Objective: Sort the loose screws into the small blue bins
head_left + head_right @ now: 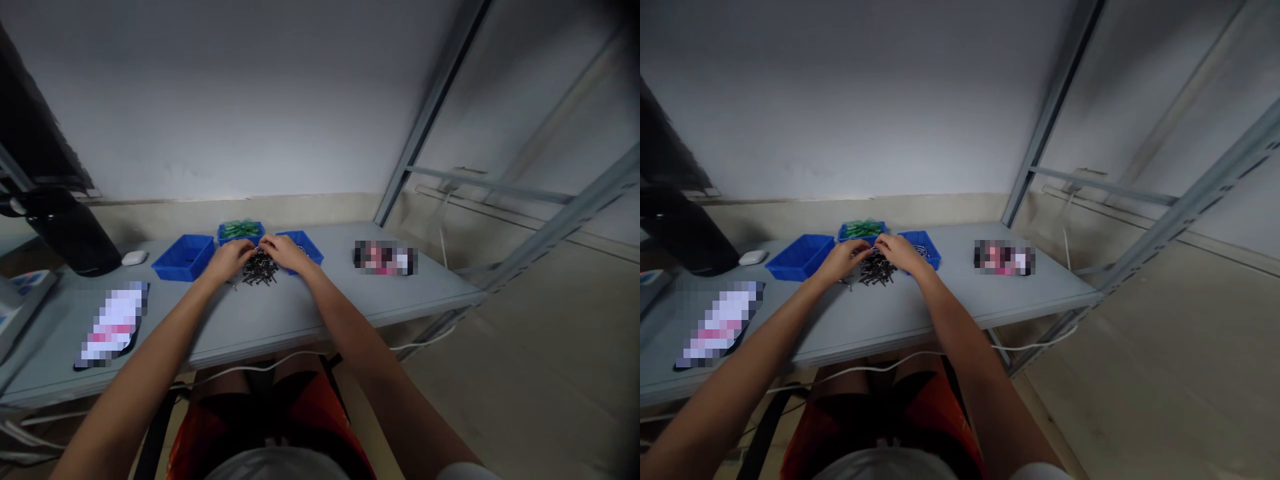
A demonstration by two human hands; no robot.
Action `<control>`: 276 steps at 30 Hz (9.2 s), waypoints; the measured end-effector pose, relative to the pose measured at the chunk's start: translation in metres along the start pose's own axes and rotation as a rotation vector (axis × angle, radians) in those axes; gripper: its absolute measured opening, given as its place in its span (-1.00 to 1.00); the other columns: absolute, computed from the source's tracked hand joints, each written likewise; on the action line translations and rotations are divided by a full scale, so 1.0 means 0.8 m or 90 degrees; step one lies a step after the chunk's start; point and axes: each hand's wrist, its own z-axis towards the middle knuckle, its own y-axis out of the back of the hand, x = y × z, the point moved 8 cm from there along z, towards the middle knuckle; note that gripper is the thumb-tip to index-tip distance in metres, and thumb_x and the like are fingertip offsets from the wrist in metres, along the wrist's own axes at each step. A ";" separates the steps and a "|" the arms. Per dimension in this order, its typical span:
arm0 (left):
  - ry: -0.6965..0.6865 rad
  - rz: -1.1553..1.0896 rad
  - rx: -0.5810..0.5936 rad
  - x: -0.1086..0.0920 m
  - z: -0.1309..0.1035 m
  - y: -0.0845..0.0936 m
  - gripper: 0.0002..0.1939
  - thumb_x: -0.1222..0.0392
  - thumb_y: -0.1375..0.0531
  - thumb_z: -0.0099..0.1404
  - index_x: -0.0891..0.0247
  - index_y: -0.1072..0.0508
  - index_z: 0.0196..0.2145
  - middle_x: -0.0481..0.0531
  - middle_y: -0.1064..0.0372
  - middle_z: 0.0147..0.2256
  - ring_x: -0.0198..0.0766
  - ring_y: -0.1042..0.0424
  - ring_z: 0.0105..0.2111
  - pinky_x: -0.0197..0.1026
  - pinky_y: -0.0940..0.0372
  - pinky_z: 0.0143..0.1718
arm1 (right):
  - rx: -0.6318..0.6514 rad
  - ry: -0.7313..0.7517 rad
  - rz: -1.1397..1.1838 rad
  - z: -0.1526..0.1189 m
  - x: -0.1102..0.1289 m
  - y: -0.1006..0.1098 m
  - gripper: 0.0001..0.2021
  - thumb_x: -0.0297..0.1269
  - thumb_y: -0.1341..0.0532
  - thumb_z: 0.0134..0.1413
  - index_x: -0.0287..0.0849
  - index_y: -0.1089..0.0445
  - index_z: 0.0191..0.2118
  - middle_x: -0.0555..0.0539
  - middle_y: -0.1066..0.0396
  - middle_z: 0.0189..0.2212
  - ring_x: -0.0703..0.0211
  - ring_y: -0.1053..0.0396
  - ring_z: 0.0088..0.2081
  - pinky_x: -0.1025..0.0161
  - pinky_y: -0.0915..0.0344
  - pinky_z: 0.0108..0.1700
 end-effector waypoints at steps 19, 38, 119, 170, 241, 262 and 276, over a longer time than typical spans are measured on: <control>0.092 -0.234 -0.133 0.012 0.003 0.029 -0.83 0.13 -0.16 0.26 0.28 -0.48 -0.31 0.05 -0.49 -0.32 -0.22 -0.44 -0.29 -0.18 -0.34 -0.23 | 0.055 -0.004 -0.004 -0.002 0.011 -0.009 -0.83 -0.26 -0.08 0.27 -0.12 -0.40 -0.19 -0.02 -0.46 -0.41 0.24 -0.36 -0.38 0.30 -0.19 -0.29; 0.031 -0.172 0.053 0.005 0.002 -0.017 -0.81 0.15 -0.14 0.24 0.26 -0.52 -0.34 0.01 -0.50 -0.37 -0.23 -0.42 -0.38 -0.19 -0.30 -0.25 | -0.068 -0.015 0.106 -0.001 0.018 0.007 -0.86 -0.26 -0.09 0.23 -0.13 -0.38 -0.25 -0.03 -0.50 -0.29 0.24 -0.40 -0.29 0.31 -0.27 -0.20; -0.016 0.080 -0.072 0.008 -0.002 0.006 -0.82 0.22 -0.09 0.36 0.24 -0.48 -0.19 0.10 -0.48 -0.22 -0.14 -0.44 -0.20 -0.15 -0.31 -0.16 | -0.014 -0.029 0.010 -0.003 -0.011 0.007 -0.84 -0.29 -0.13 0.21 -0.12 -0.46 -0.24 -0.03 -0.49 -0.36 0.23 -0.38 -0.33 0.31 -0.21 -0.27; -0.010 0.037 -0.061 0.000 -0.003 0.011 -0.75 0.11 -0.09 0.37 0.26 -0.51 -0.19 0.10 -0.47 -0.24 -0.18 -0.42 -0.25 -0.15 -0.29 -0.16 | -0.017 -0.010 0.025 -0.002 -0.007 0.007 -0.84 -0.27 -0.12 0.21 -0.11 -0.45 -0.23 -0.01 -0.49 -0.36 0.24 -0.38 -0.32 0.32 -0.23 -0.24; 0.015 -0.084 -0.043 0.000 -0.002 0.001 -0.78 0.13 -0.10 0.29 0.27 -0.47 -0.22 0.07 -0.51 -0.30 -0.20 -0.45 -0.36 -0.19 -0.30 -0.30 | -0.009 0.005 0.014 -0.001 -0.002 0.003 -0.78 -0.24 -0.08 0.23 -0.15 -0.46 -0.23 -0.01 -0.41 -0.45 0.27 -0.26 -0.44 0.30 -0.11 -0.34; 0.028 -0.172 -0.111 -0.005 0.000 0.012 -0.76 0.07 -0.13 0.26 0.29 -0.47 -0.28 0.08 -0.49 -0.27 -0.20 -0.45 -0.27 -0.18 -0.36 -0.22 | 0.041 0.032 0.007 -0.001 0.004 -0.008 -0.78 -0.33 -0.08 0.24 -0.12 -0.48 -0.18 -0.03 -0.49 -0.33 0.24 -0.36 -0.33 0.31 -0.16 -0.25; 0.021 -0.137 -0.067 -0.001 0.000 0.005 -0.80 0.09 -0.12 0.28 0.26 -0.45 -0.28 0.07 -0.51 -0.30 -0.20 -0.46 -0.35 -0.17 -0.34 -0.25 | -0.013 0.002 0.041 -0.003 0.006 0.007 -0.78 -0.22 -0.08 0.25 -0.13 -0.45 -0.19 -0.01 -0.46 -0.39 0.26 -0.33 -0.39 0.30 -0.17 -0.29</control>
